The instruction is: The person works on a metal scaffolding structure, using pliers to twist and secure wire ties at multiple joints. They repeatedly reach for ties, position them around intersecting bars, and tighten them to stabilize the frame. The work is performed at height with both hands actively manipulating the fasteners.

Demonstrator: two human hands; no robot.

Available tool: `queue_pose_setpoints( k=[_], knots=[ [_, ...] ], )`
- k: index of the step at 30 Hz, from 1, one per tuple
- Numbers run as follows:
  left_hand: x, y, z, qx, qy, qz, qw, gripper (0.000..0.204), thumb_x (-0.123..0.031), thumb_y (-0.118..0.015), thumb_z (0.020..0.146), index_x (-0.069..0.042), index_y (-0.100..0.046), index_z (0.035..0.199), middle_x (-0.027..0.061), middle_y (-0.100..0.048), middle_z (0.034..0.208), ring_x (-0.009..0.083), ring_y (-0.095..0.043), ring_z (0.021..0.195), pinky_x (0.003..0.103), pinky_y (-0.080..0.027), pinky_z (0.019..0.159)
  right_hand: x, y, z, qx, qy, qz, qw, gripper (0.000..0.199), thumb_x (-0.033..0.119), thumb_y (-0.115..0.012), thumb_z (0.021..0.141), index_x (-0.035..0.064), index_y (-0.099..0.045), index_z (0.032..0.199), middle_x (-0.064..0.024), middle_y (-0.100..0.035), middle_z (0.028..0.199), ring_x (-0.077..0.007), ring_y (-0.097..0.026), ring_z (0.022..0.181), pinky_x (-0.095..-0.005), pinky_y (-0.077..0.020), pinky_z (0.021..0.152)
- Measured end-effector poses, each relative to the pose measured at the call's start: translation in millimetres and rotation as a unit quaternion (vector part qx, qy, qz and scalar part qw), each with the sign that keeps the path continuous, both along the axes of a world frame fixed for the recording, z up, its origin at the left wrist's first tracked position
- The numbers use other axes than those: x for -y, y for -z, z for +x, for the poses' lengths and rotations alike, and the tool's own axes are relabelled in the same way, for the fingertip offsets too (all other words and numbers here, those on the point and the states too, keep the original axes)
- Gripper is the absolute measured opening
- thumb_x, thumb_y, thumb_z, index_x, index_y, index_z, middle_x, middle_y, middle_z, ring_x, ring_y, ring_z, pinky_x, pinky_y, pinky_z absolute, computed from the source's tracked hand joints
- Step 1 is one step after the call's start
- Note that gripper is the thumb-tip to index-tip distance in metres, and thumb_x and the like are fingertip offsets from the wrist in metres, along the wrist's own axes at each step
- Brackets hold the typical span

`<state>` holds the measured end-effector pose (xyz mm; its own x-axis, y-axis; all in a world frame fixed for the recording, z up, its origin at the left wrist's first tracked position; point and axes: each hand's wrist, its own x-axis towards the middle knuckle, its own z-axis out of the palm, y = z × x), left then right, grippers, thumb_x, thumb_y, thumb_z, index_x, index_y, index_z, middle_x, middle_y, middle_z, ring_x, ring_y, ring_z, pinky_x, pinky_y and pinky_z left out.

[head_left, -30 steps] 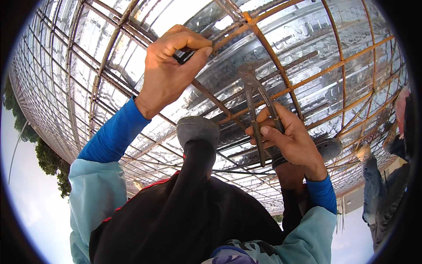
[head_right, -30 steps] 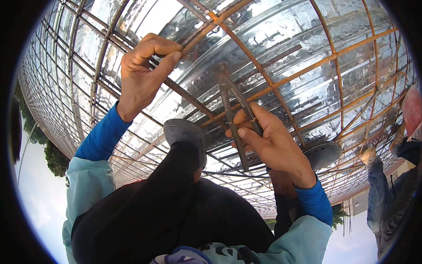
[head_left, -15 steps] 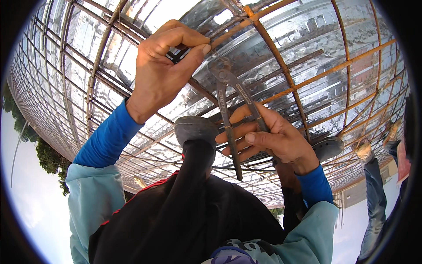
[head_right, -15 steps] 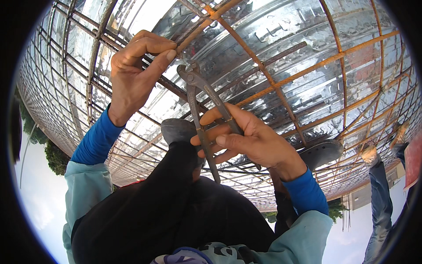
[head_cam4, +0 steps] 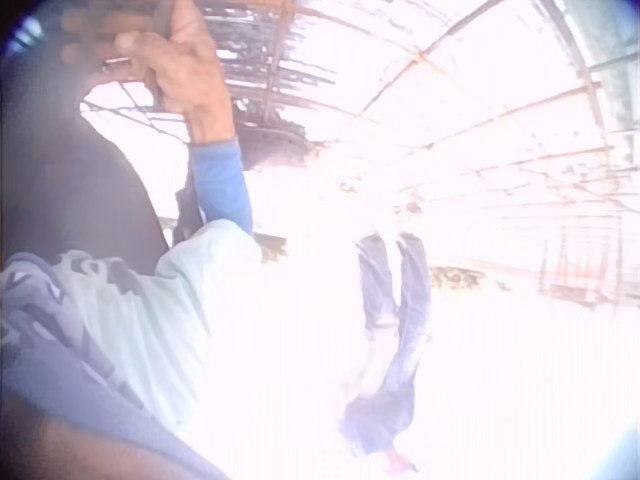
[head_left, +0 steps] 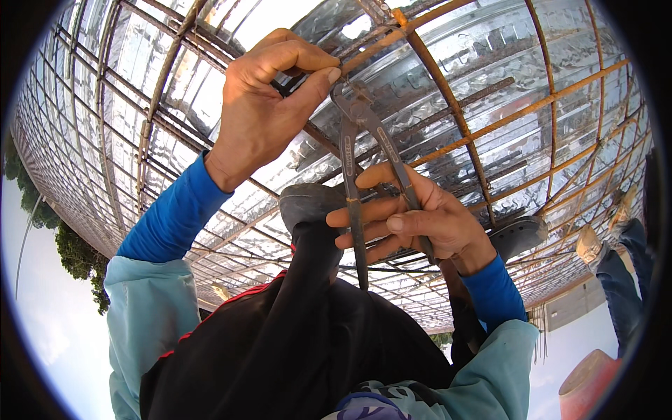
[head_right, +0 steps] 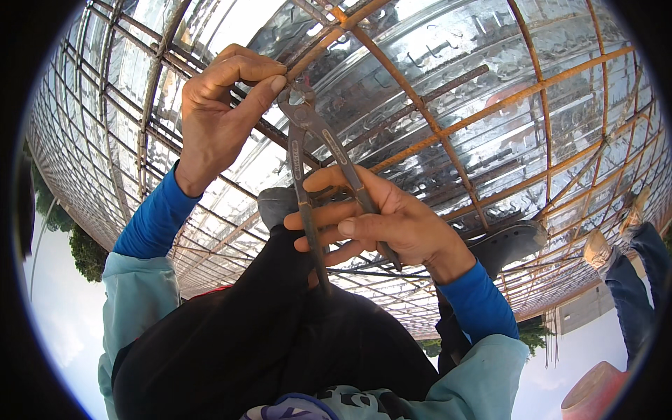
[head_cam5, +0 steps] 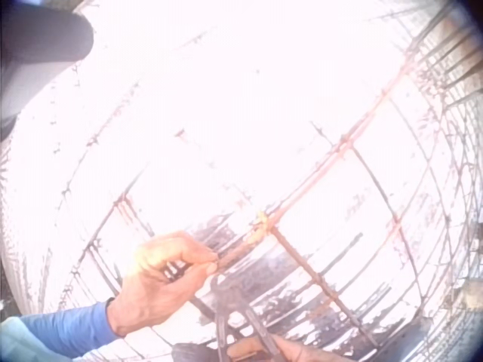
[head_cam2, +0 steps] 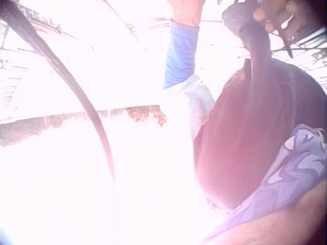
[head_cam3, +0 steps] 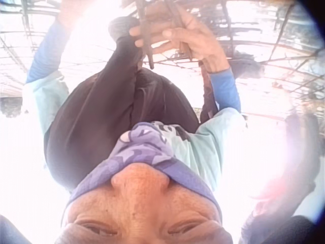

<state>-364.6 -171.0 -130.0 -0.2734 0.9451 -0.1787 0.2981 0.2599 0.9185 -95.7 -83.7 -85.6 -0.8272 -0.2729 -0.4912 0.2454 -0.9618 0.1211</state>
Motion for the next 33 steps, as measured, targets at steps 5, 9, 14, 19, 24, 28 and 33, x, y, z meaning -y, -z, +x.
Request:
queue_pose_setpoints(
  k=[5, 9, 14, 19, 24, 28, 33],
  knots=[
    [-0.7, -0.8, 0.2, 0.007, -0.002, -0.001, 1.000, 0.011, 0.005, -0.078, 0.093, 0.000, -0.080, 0.102, 0.0087, -0.077, 0.099, 0.0137, -0.067, 0.091, 0.029, -0.053, 0.079, 2.0, 3.9, -1.1, 0.004, 0.009, 0.011, 1.000, 0.068, 0.001, -0.059, 0.101, 0.0048, -0.032, 0.163, -0.0342, -0.059, 0.148, -0.0462, -0.064, 0.133, -0.0597, -0.0601, 0.104],
    [-2.5, -2.6, 0.3, 0.011, -0.004, -0.010, 1.000, 0.011, 0.006, -0.078, 0.093, 0.000, -0.080, 0.103, 0.0087, -0.078, 0.099, 0.0139, -0.068, 0.091, 0.029, -0.053, 0.079, -1.3, 4.3, -2.1, 0.016, -0.028, 0.062, 0.998, 0.063, 0.003, -0.061, 0.102, 0.0051, -0.036, 0.160, -0.0317, -0.064, 0.142, -0.0414, -0.069, 0.129, -0.0543, -0.0625, 0.102],
    [-2.1, 2.1, 1.5, 0.015, -0.029, 0.005, 0.999, 0.010, 0.004, -0.082, 0.088, -0.003, -0.081, 0.096, 0.0058, -0.076, 0.093, 0.0133, -0.068, 0.084, 0.027, -0.054, 0.076, -5.0, 7.3, -1.2, 0.013, -0.054, 0.104, 0.993, 0.048, 0.007, -0.060, 0.104, 0.0061, -0.045, 0.150, -0.0275, -0.071, 0.133, -0.0353, -0.074, 0.120, -0.0467, -0.0662, 0.096],
    [-2.0, 3.2, 0.3, 0.005, -0.017, 0.007, 1.000, 0.011, 0.004, -0.082, 0.087, -0.003, -0.080, 0.096, 0.0062, -0.076, 0.094, 0.0141, -0.069, 0.086, 0.028, -0.055, 0.078, -6.8, 5.3, -1.7, 0.025, -0.066, 0.138, 0.988, 0.036, 0.015, -0.062, 0.108, 0.0069, -0.049, 0.141, -0.0234, -0.075, 0.124, -0.0271, -0.078, 0.107, -0.0402, -0.0678, 0.087],
    [-1.8, -1.0, -1.0, 0.010, 0.001, -0.007, 1.000, 0.011, 0.006, -0.078, 0.093, 0.001, -0.080, 0.103, 0.0085, -0.076, 0.098, 0.0142, -0.066, 0.093, 0.029, -0.052, 0.083, -4.7, 4.7, -0.3, 0.039, -0.074, 0.167, 0.982, 0.032, 0.023, -0.061, 0.112, 0.0061, -0.050, 0.136, -0.0190, -0.077, 0.113, -0.0205, -0.077, 0.095, -0.0338, -0.0660, 0.079],
    [-1.8, -1.4, -0.5, 0.010, 0.000, -0.009, 1.000, 0.012, 0.006, -0.079, 0.093, 0.002, -0.080, 0.104, 0.0093, -0.077, 0.099, 0.0148, -0.068, 0.093, 0.029, -0.053, 0.083, -4.4, 2.0, -3.5, 0.055, -0.087, 0.201, 0.974, 0.027, 0.024, -0.061, 0.113, 0.0054, -0.049, 0.128, -0.0137, -0.076, 0.100, -0.0162, -0.074, 0.084, -0.0296, -0.0614, 0.071],
    [-1.0, -1.0, -2.1, 0.011, 0.005, 0.002, 1.000, 0.012, 0.005, -0.079, 0.093, 0.001, -0.080, 0.104, 0.0100, -0.077, 0.100, 0.0151, -0.069, 0.094, 0.030, -0.053, 0.084, 3.1, -3.1, -7.9, 0.064, -0.093, 0.274, 0.955, 0.030, 0.024, -0.067, 0.109, 0.0047, -0.046, 0.118, -0.0100, -0.070, 0.084, -0.0115, -0.067, 0.068, -0.0269, -0.0553, 0.061]
  ],
)
